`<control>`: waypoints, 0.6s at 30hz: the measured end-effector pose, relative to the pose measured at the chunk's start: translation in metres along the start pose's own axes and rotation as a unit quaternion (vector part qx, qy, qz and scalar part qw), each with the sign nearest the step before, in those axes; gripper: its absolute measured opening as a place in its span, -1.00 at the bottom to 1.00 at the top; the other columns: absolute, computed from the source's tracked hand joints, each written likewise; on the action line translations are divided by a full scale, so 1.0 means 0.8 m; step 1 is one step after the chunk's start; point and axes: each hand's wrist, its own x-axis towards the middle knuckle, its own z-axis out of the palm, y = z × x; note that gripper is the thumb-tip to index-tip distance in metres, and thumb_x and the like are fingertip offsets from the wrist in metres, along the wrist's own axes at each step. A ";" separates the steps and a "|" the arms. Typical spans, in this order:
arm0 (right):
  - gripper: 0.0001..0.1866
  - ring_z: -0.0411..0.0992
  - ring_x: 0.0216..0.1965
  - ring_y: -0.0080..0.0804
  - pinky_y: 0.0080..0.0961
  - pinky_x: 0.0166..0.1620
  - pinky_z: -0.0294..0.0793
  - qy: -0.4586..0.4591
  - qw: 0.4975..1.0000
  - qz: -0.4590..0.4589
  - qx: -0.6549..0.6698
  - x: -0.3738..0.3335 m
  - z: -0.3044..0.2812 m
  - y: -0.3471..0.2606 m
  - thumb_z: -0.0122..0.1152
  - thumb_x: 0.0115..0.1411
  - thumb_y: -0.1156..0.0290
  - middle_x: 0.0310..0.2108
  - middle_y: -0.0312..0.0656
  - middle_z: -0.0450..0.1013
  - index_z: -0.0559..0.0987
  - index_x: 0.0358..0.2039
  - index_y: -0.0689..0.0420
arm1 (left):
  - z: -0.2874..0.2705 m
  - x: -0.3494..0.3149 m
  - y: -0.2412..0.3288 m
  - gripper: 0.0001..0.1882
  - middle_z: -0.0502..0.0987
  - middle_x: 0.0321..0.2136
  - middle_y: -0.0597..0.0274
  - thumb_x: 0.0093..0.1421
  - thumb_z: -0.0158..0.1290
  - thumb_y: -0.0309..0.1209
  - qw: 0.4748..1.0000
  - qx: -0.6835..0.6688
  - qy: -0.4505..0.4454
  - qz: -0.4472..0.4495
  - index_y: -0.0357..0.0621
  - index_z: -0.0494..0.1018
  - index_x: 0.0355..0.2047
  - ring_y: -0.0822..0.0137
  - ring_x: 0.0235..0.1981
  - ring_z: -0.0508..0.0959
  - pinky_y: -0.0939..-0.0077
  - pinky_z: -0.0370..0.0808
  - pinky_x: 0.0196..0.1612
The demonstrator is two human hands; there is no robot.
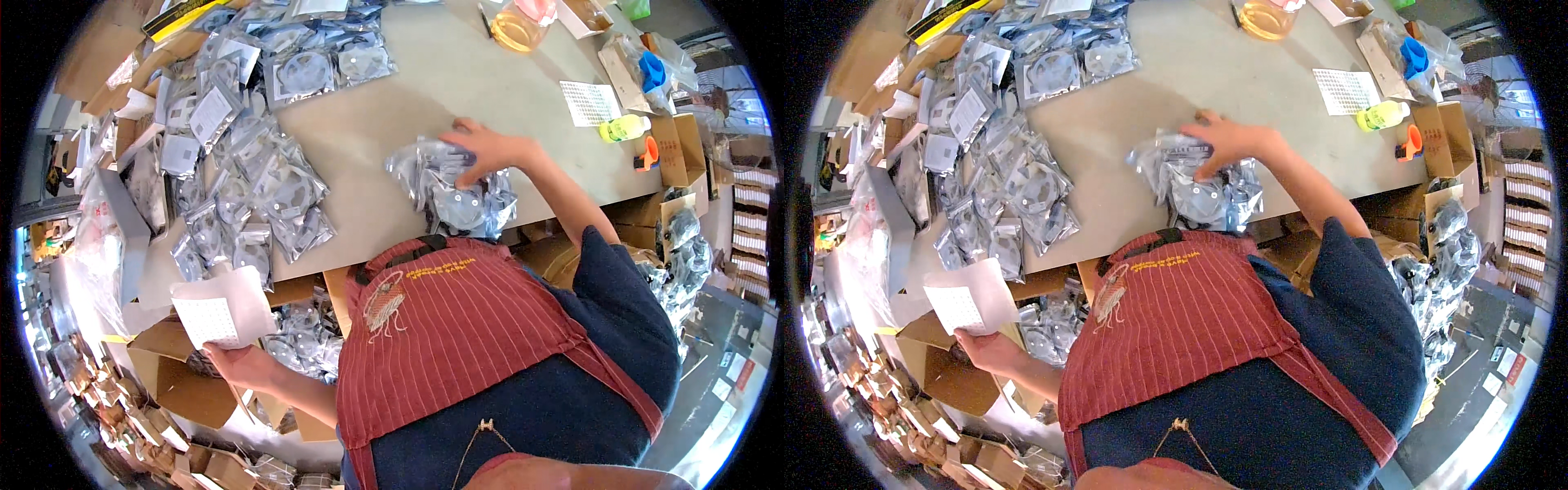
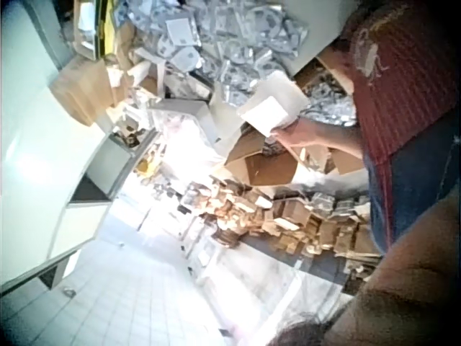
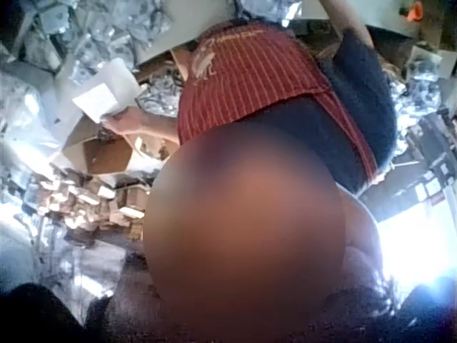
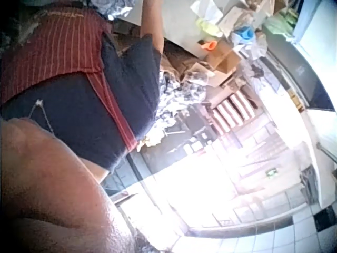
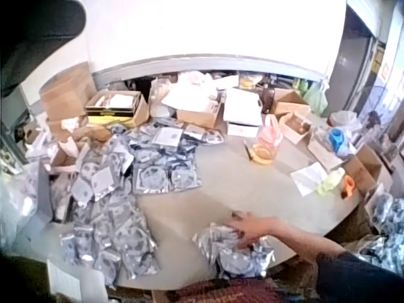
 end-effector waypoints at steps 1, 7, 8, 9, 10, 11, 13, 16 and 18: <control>0.12 0.07 0.29 0.10 -0.13 0.26 0.19 -0.036 0.998 -0.038 0.047 0.002 0.003 0.007 0.51 -0.19 -0.13 0.27 0.11 0.03 0.17 0.32 0.04 | -0.004 -0.001 -0.005 -0.52 0.40 0.10 -0.06 0.41 -0.11 -0.27 1.000 0.007 0.001 -0.001 -0.45 0.28 0.15 0.16 0.07 0.42 0.21 0.39 0.11; 0.12 0.22 0.24 -0.04 -0.26 0.25 0.19 -0.106 0.977 0.000 0.185 -0.027 0.005 -0.047 0.53 -0.17 0.00 0.19 0.07 0.26 0.15 0.34 0.10 | -0.014 -0.023 -0.018 -0.50 0.39 0.10 -0.07 0.41 -0.13 -0.22 0.999 0.020 0.034 -0.011 -0.44 0.26 0.14 0.13 0.09 0.41 0.20 0.37 0.15; 0.11 0.23 0.24 -0.05 -0.27 0.25 0.19 -0.088 0.977 0.005 0.194 -0.029 0.006 -0.053 0.54 -0.18 0.03 0.19 0.08 0.28 0.16 0.34 0.11 | -0.023 -0.022 -0.023 -0.51 0.40 0.09 -0.06 0.41 -0.12 -0.22 0.998 0.046 0.032 0.002 -0.44 0.27 0.13 0.13 0.09 0.41 0.20 0.37 0.15; 0.11 0.24 0.24 -0.06 -0.28 0.25 0.19 -0.069 0.977 0.010 0.202 -0.029 0.006 -0.058 0.55 -0.18 0.05 0.18 0.09 0.30 0.16 0.33 0.11 | -0.030 -0.022 -0.025 -0.51 0.40 0.08 -0.05 0.40 -0.12 -0.21 0.997 0.073 0.032 0.014 -0.44 0.28 0.12 0.14 0.09 0.41 0.20 0.37 0.14; -0.02 0.37 0.11 -0.19 -0.36 0.15 0.30 -0.025 0.970 0.007 0.243 -0.023 0.017 -0.058 0.57 -0.23 0.14 0.05 0.03 0.42 0.33 0.22 0.17 | -0.029 -0.025 -0.021 -0.54 0.42 0.05 0.01 0.40 -0.10 -0.22 0.998 -0.003 0.054 -0.016 -0.40 0.31 0.10 0.18 0.07 0.41 0.21 0.37 0.12; -0.09 0.39 0.04 -0.25 -0.39 0.11 0.33 -0.031 0.965 0.009 0.262 -0.016 0.019 -0.058 0.57 -0.24 0.17 -0.02 -0.01 0.46 0.38 0.15 0.19 | -0.039 -0.025 -0.023 -0.57 0.43 0.02 0.05 0.39 -0.07 -0.24 0.999 0.003 0.044 -0.011 -0.36 0.33 0.08 0.22 0.05 0.41 0.22 0.36 0.11; -0.22 0.45 -0.09 -0.37 -0.44 0.02 0.39 -0.045 0.954 0.013 0.295 -0.001 0.022 -0.064 0.57 -0.26 0.23 -0.15 -0.10 0.53 0.48 0.02 0.23 | -0.039 -0.033 -0.021 -0.68 0.48 -0.08 0.09 0.36 -0.04 -0.30 0.998 -0.016 0.067 -0.013 -0.30 0.40 -0.03 0.26 -0.01 0.45 0.27 0.38 0.07; -0.37 0.48 -0.22 -0.43 -0.44 -0.08 0.44 -0.030 0.977 -0.006 0.210 0.021 0.034 -0.065 0.55 -0.29 0.31 -0.27 -0.15 0.57 0.55 -0.14 0.25 | -0.036 -0.048 -0.004 -0.71 0.48 -0.12 0.19 0.37 -0.03 -0.27 0.996 -0.006 0.091 -0.004 -0.27 0.42 -0.10 0.33 -0.07 0.45 0.34 0.37 0.02; -0.36 0.49 -0.22 -0.41 -0.43 -0.08 0.45 -0.046 0.980 -0.019 0.192 0.034 0.040 -0.074 0.55 -0.32 0.29 -0.27 -0.11 0.57 0.56 -0.16 0.26 | -0.064 -0.052 0.007 -0.71 0.49 -0.13 0.23 0.37 -0.02 -0.28 0.992 -0.012 0.126 0.018 -0.26 0.43 -0.08 0.36 -0.08 0.45 0.38 0.37 0.00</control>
